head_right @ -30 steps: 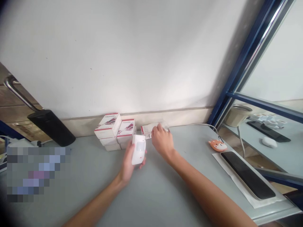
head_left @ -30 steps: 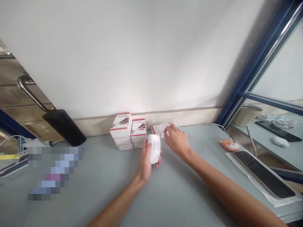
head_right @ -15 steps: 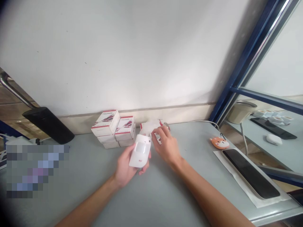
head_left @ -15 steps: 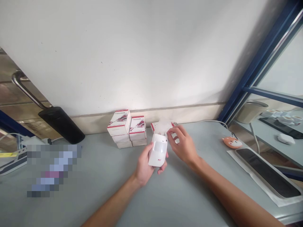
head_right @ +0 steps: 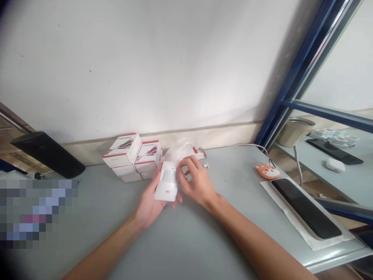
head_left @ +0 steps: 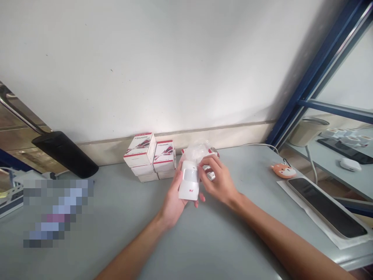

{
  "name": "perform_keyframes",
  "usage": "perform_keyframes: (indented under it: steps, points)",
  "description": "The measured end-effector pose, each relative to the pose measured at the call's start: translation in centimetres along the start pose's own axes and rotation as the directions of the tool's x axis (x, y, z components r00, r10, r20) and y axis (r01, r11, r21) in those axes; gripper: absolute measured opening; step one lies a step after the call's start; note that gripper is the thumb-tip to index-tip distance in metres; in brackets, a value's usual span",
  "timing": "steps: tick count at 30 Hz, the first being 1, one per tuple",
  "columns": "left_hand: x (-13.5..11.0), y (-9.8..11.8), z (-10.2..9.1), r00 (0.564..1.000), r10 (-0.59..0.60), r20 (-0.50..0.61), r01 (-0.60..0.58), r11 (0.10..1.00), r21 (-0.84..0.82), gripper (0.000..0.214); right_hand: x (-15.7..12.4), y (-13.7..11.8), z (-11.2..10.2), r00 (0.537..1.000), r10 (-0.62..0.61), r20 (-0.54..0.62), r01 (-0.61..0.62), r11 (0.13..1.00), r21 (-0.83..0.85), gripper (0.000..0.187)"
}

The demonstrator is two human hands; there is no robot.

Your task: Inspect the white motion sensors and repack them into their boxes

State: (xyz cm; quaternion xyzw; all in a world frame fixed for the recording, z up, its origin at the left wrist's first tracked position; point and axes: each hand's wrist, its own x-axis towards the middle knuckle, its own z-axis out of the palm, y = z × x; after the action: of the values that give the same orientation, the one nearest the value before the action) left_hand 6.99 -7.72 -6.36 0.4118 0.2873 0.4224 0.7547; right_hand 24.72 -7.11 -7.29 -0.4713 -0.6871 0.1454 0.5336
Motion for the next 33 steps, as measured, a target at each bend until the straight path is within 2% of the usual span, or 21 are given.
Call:
perform_keyframes:
  steps: [3,5,9,15,18,19,21,23,24,26,29,32,33]
  points:
    - [0.2,-0.1,-0.2,0.998,0.042,-0.051,-0.043,0.999,-0.018,0.061,0.2,-0.4,0.0,0.997,0.069,0.044,-0.074,0.985,0.153,0.011]
    - [0.4,-0.2,-0.4,0.995,0.053,-0.081,-0.053,0.999,0.003,0.058,0.3,-0.7,0.2,0.984,0.171,0.057,-0.180,0.948,0.262,0.020]
    - [0.5,-0.3,-0.7,0.993,0.025,-0.112,-0.022,0.999,0.027,0.058,0.4,-1.3,0.5,0.897,0.435,0.076,-0.424,0.801,0.423,0.030]
    - [0.5,0.1,-0.8,0.998,0.014,-0.056,-0.011,0.999,0.049,0.058,0.5,-1.3,0.4,0.824,0.557,0.105,-0.525,0.679,0.513,0.056]
    - [0.4,0.3,-0.8,0.998,0.046,-0.053,-0.043,0.998,0.052,0.050,0.4,-1.1,0.2,0.757,0.640,0.129,-0.614,0.630,0.474,0.077]
    - [0.4,0.3,-0.8,0.996,0.063,-0.057,-0.060,0.997,0.050,0.047,0.4,-1.2,0.1,0.745,0.648,0.161,-0.637,0.617,0.462,0.080]
    - [0.3,0.3,-0.8,0.994,0.082,-0.065,-0.080,0.996,0.039,0.042,0.5,-1.3,-0.4,0.754,0.589,0.292,-0.651,0.605,0.458,0.072]
    - [0.4,0.1,-0.9,0.994,0.088,-0.065,-0.086,0.996,0.033,0.039,0.7,-1.5,-1.0,0.771,0.446,0.455,-0.635,0.602,0.484,0.057]
    - [0.6,0.0,-1.1,0.992,0.104,-0.067,-0.100,0.993,0.057,0.039,0.9,-1.6,-1.3,0.777,0.381,0.502,-0.619,0.609,0.497,0.051]
    - [1.0,-0.4,-1.5,0.983,0.167,-0.081,-0.153,0.976,0.155,0.040,1.4,-1.5,-2.0,0.798,0.326,0.507,-0.579,0.649,0.494,0.045]
    - [1.7,-0.8,-2.3,0.963,0.249,-0.107,-0.203,0.925,0.321,0.036,1.8,-0.6,-2.8,0.833,0.349,0.428,-0.520,0.758,0.394,0.047]
    - [2.1,-0.8,-2.9,0.955,0.269,-0.129,-0.200,0.899,0.391,0.028,1.5,0.5,-3.0,0.836,0.360,0.415,-0.496,0.818,0.290,0.046]
    - [2.1,-0.7,-2.9,0.951,0.277,-0.138,-0.201,0.891,0.407,0.033,1.3,0.8,-2.9,0.835,0.367,0.410,-0.496,0.825,0.271,0.046]
